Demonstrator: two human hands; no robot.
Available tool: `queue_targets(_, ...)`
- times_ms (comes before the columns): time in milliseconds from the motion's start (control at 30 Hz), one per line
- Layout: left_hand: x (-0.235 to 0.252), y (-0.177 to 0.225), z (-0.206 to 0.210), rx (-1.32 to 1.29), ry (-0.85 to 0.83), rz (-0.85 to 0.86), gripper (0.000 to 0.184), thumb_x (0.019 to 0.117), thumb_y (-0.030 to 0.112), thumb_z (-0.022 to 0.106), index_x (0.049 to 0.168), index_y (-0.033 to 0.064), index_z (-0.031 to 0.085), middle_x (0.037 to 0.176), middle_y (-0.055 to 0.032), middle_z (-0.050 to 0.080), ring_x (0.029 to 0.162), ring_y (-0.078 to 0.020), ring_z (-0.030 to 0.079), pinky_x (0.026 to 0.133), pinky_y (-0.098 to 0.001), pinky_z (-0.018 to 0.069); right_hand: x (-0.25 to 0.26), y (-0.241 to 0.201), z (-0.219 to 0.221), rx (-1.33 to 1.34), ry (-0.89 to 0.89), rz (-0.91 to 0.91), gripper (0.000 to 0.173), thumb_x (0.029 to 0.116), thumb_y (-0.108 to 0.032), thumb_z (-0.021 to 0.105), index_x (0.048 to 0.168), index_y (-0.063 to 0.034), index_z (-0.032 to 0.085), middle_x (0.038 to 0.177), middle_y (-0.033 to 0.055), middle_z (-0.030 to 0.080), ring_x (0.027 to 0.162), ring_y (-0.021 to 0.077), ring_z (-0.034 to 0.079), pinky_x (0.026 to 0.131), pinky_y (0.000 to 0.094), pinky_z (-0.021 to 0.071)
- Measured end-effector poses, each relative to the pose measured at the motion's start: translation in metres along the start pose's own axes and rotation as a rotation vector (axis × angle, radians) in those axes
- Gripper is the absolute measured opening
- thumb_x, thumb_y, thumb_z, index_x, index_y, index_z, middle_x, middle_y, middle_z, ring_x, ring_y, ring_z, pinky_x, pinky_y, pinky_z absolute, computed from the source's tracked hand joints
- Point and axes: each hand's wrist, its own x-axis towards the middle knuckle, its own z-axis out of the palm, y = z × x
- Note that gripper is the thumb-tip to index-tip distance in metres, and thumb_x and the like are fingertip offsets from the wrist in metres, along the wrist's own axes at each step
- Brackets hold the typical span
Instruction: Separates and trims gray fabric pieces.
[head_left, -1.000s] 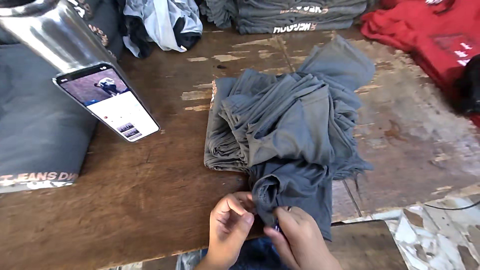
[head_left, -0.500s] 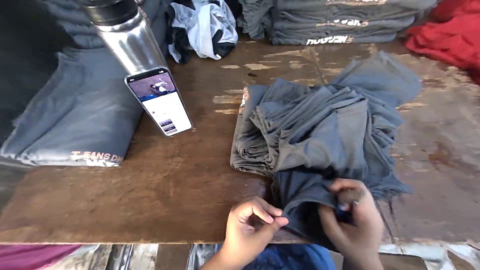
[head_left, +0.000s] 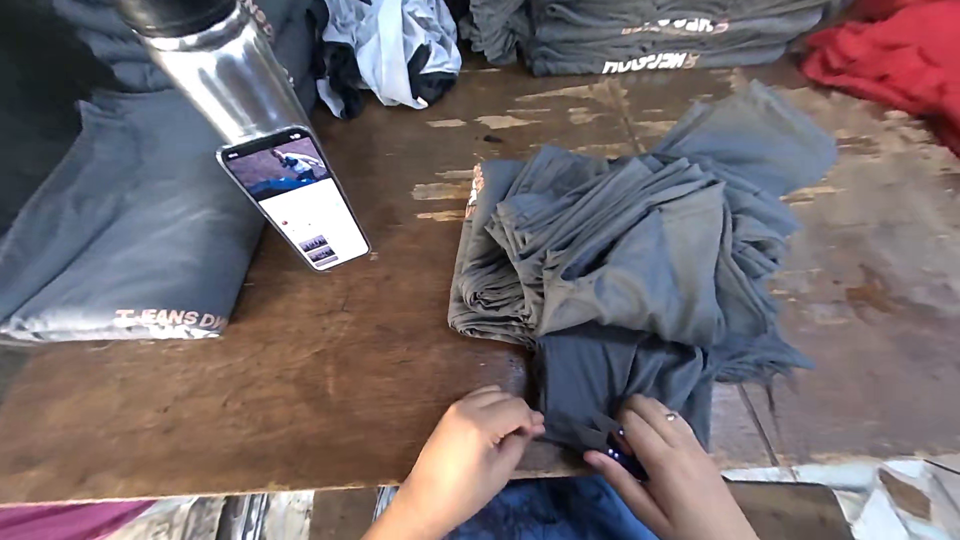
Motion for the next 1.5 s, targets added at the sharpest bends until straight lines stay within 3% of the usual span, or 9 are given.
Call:
queue_targets(67,-0.005,-0.012,0.006,0.076,-0.001,0.022,0.006,0.0917,0.004,0.066,0.087,0.0048,0.07,0.091,-0.0051,0.075,0.088,-0.0101,0.071,0.084,-0.0201,0.0556,0.0,0.003,0.003,-0.03,0.008,-0.019,0.06,0.1041,-0.058,0.042,0.084,-0.0062,0.063,0.087,0.0162,0.064,0.081,0.0327,0.064,0.07,0.0486,0.0498)
queue_targets(233,-0.009,-0.013,0.009,0.037,-0.127,0.025,0.008,0.091,-0.001,0.057,0.096,0.0052,0.059,0.099,-0.0084,0.068,0.09,-0.0107,0.066,0.082,-0.0187,0.0536,-0.002,0.003,0.003,-0.05,0.0,-0.028,0.055,0.1057,-0.053,0.042,0.083,-0.0084,0.066,0.09,0.0143,0.067,0.086,0.0337,0.066,0.073,0.05,0.0512)
queue_targets(400,-0.01,-0.014,0.01,0.024,-0.096,0.05,0.009,0.0912,0.0,0.053,0.097,0.007,0.053,0.1,-0.0066,0.064,0.095,-0.0088,0.063,0.085,-0.0171,0.0519,-0.005,0.013,0.015,-0.137,0.071,-0.12,0.056,0.1044,-0.061,0.036,0.08,-0.0164,0.06,0.084,0.0047,0.058,0.083,0.0243,0.058,0.068,0.0397,0.046)
queue_targets(567,-0.01,-0.014,0.01,0.02,-0.079,0.079,0.008,0.0923,0.001,0.053,0.097,0.0072,0.052,0.1,-0.0075,0.065,0.097,-0.0098,0.064,0.086,-0.0175,0.0523,-0.001,0.0,0.0,-0.162,-0.052,-0.059,0.059,0.1039,-0.059,0.04,0.085,-0.0104,0.067,0.091,0.0141,0.066,0.089,0.0351,0.067,0.073,0.0498,0.0525)
queue_targets(700,-0.011,-0.015,0.011,-0.012,-0.081,0.09,0.008,0.0933,0.002,0.053,0.097,0.0082,0.05,0.101,-0.0064,0.064,0.098,-0.0089,0.064,0.087,-0.0175,0.0523,-0.003,0.008,0.011,-0.201,0.028,-0.113,0.058,0.1042,-0.06,0.035,0.078,-0.0153,0.061,0.083,0.006,0.058,0.082,0.0267,0.06,0.066,0.0406,0.0474)
queue_targets(1067,-0.014,-0.016,0.006,-0.102,-0.093,0.099,0.009,0.0943,0.001,0.053,0.097,0.008,0.049,0.099,-0.0059,0.062,0.094,-0.0067,0.062,0.084,-0.0159,0.0518,-0.002,0.005,0.012,-0.194,0.019,-0.078,0.057,0.1049,-0.057,0.035,0.074,-0.0163,0.06,0.083,0.0048,0.057,0.082,0.0253,0.059,0.065,0.0396,0.0465)
queue_targets(1300,-0.018,-0.013,-0.005,-0.133,-0.085,0.105,0.007,0.0967,0.002,0.053,0.097,0.0082,0.049,0.1,-0.005,0.062,0.094,-0.0049,0.062,0.085,-0.0147,0.0515,-0.002,0.009,0.007,-0.159,-0.04,-0.123,0.064,0.1023,-0.068,0.031,0.08,-0.0158,0.061,0.087,0.0066,0.058,0.086,0.0273,0.06,0.068,0.0424,0.048)
queue_targets(1433,-0.015,-0.009,0.003,-0.191,-0.069,0.141,0.01,0.0957,0.001,0.057,0.094,0.0081,0.05,0.099,-0.0052,0.064,0.096,-0.0068,0.064,0.089,-0.0173,0.0525,0.002,0.004,0.011,-0.216,-0.027,-0.113,0.062,0.1029,-0.065,0.032,0.083,-0.0168,0.064,0.085,0.006,0.06,0.085,0.0284,0.061,0.066,0.0427,0.0476)
queue_targets(1500,-0.014,-0.008,0.004,-0.203,-0.061,0.151,0.011,0.0955,0.0,0.058,0.094,0.0076,0.05,0.098,-0.0055,0.064,0.095,-0.0068,0.064,0.089,-0.0172,0.0528,0.006,-0.004,0.005,-0.197,-0.078,-0.062,0.058,0.1038,-0.059,0.038,0.085,-0.014,0.068,0.089,0.01,0.067,0.089,0.0333,0.067,0.069,0.048,0.0512)
